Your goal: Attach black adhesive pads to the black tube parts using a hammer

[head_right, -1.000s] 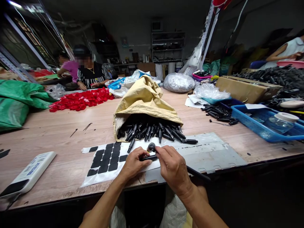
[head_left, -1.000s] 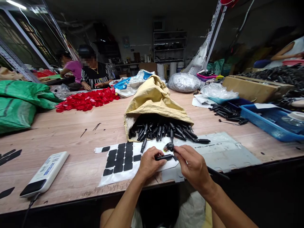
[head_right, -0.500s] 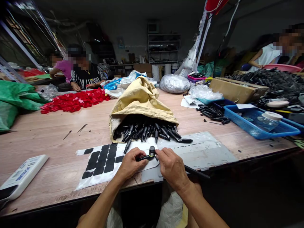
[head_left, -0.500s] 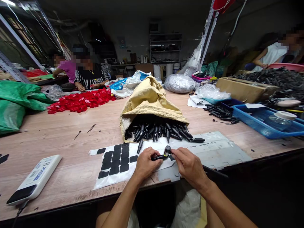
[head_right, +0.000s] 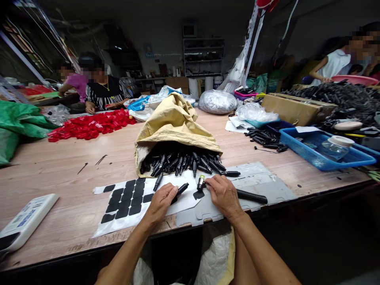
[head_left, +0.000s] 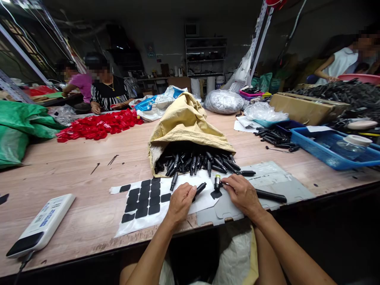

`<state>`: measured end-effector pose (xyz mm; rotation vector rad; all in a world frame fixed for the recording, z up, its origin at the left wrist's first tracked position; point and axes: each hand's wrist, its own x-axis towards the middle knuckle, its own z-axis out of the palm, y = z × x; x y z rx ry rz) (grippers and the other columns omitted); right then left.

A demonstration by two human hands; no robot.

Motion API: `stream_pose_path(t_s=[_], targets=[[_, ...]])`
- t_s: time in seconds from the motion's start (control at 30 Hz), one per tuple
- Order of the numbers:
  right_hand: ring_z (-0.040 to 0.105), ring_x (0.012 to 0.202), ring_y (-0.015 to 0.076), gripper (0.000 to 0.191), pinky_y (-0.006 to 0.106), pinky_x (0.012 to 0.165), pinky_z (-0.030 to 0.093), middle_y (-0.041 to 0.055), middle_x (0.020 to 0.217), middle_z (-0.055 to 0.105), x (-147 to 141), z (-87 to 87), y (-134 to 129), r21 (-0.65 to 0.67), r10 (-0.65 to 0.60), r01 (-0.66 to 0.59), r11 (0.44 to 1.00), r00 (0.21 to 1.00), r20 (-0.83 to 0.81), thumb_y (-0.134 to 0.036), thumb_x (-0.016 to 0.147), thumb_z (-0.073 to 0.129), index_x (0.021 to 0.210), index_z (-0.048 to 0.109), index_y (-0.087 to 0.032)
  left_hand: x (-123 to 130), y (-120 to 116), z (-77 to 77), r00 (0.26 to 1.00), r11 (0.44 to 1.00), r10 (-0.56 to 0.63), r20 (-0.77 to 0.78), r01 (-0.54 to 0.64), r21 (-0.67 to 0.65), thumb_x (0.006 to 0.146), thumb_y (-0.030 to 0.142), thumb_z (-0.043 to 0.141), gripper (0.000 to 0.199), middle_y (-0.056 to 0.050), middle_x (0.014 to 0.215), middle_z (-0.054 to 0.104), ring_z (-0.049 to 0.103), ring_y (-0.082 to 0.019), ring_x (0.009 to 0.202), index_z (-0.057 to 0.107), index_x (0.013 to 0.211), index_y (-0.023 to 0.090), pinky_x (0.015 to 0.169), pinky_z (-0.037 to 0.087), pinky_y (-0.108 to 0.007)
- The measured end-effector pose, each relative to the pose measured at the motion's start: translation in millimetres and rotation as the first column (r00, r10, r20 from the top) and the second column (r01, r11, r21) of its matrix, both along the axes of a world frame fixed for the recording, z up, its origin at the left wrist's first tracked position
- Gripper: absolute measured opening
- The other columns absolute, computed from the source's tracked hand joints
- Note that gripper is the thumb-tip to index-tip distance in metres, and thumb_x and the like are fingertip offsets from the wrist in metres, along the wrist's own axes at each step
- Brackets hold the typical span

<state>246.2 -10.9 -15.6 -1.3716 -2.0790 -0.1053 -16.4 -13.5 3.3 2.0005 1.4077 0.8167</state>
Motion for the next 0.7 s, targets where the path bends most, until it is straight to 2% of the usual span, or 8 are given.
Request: stream_pose_path(t_s=[0.33,0.5,0.6,0.7], targets=[[0.055,0.092,0.0215,0.020,0.034,0.086,0.042,0.0051,0.095,0.064,-2.1,-2.0,-1.1,-0.011,-0.054,0.054,0.998,0.997,0.049,-0.022,0.096,0.055,0.111,0.068,-0.023,0.2,-0.9,-0.8,1.000,1.000,-0.005,0.009,0.005,-0.020,0.105,0.044,0.034,0.046,0.000,0.077,0.051,0.050,-0.017,0.079,0.050,0.070,0.020,0.072,0.037,-0.030],[0.055,0.092,0.0214,0.020,0.033,0.085,0.042,0.0050,0.095,0.065,-1.9,-1.4,-0.5,-0.006,-0.044,0.044,0.999,0.998,0.049,-0.022,0.096,0.054,0.110,0.069,-0.023,1.6,0.8,0.4,0.999,1.000,-0.018,-0.045,0.019,0.021,0.105,0.042,0.033,0.046,-0.001,0.078,0.052,0.050,-0.018,0.079,0.050,0.069,0.020,0.074,0.038,-0.031],[0.055,0.092,0.0215,0.020,0.033,0.085,0.042,0.0050,0.095,0.064,-2.0,-0.7,-0.9,-0.006,-0.042,0.043,0.999,0.998,0.048,-0.023,0.096,0.054,0.110,0.068,-0.024,4.7,-14.0,11.6,0.995,0.996,-0.060,-0.083,0.065,0.065,0.105,0.040,0.035,0.043,-0.002,0.079,0.054,0.052,-0.018,0.080,0.050,0.070,0.020,0.075,0.039,-0.030],[0.055,0.093,0.0218,0.020,0.033,0.086,0.041,0.0052,0.096,0.064,-1.7,-1.1,-1.1,-0.009,-0.042,0.043,0.999,0.998,0.054,-0.023,0.097,0.053,0.110,0.068,-0.023,6.6,-50.1,25.8,0.982,0.984,-0.178,-0.068,0.178,-0.004,0.106,0.040,0.036,0.036,-0.002,0.086,0.062,0.057,-0.017,0.080,0.059,0.086,0.021,0.074,0.040,-0.028]])
